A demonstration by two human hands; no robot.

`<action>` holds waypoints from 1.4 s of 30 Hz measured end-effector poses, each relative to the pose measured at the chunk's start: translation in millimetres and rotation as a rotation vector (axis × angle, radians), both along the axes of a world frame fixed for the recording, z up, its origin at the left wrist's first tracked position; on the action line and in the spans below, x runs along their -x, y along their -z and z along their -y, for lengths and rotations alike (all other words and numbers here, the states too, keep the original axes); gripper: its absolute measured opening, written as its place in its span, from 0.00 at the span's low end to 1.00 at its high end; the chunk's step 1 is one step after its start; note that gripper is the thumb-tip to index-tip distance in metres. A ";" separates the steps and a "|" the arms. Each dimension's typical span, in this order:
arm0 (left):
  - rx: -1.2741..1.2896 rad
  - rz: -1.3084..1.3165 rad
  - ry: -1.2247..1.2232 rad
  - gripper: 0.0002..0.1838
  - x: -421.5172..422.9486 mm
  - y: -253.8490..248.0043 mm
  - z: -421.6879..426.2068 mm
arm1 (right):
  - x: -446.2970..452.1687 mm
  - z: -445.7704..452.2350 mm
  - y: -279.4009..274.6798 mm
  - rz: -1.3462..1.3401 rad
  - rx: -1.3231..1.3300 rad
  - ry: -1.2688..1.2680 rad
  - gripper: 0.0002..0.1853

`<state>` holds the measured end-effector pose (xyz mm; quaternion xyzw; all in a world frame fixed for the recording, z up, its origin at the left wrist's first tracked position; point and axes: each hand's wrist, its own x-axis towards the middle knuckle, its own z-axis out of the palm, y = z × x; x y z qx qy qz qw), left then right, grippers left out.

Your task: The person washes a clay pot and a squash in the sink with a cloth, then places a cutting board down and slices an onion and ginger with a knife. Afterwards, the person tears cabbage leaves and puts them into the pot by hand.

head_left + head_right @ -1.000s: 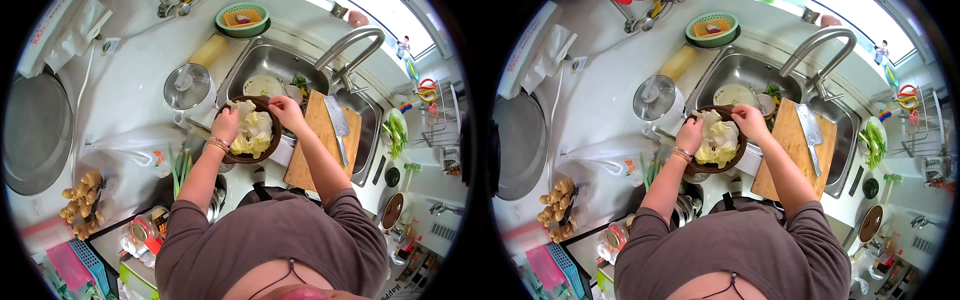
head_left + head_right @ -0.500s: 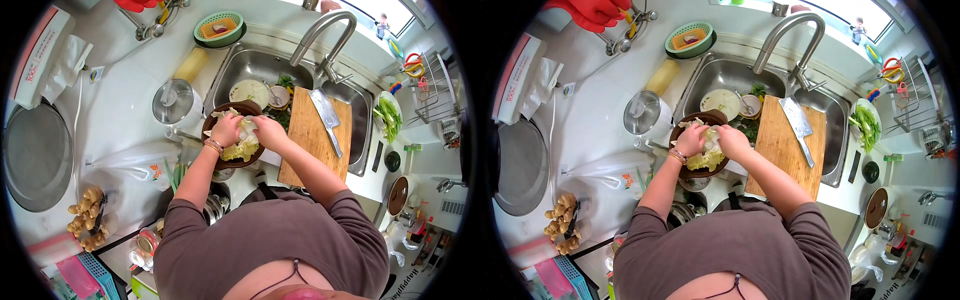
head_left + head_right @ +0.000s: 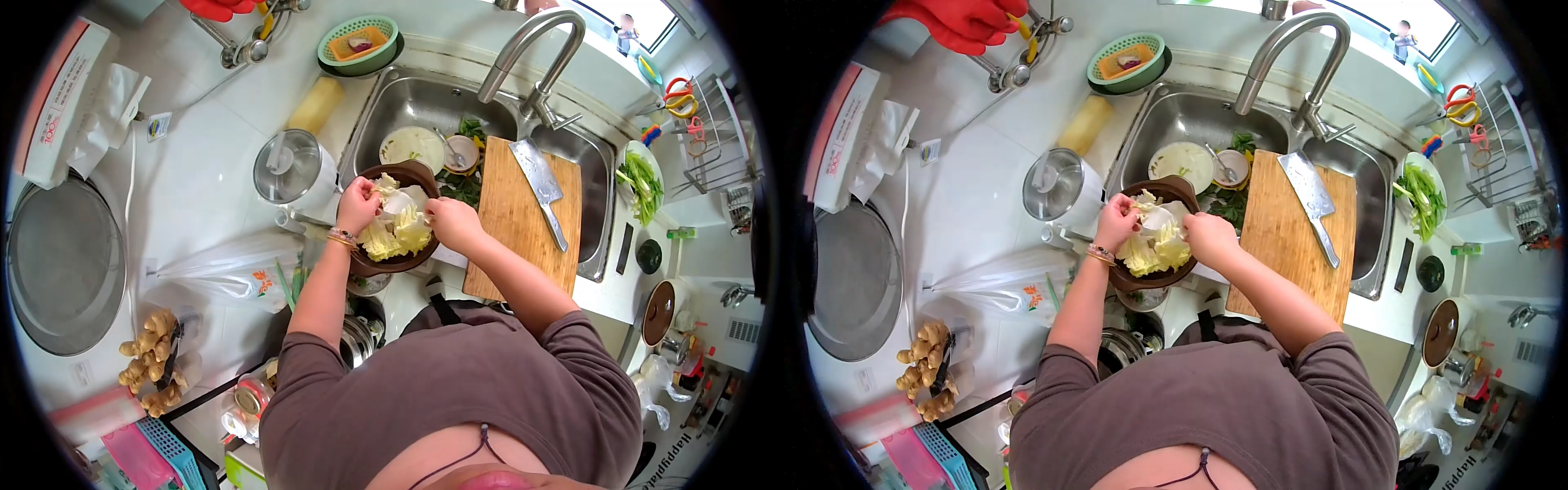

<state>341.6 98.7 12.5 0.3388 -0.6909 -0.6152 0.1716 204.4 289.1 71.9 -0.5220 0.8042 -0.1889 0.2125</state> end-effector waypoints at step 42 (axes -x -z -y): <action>1.204 0.391 0.399 0.27 33.0 -93.0 -105.3 | 314.0 -378.4 -33.5 -0.233 0.327 1.099 0.16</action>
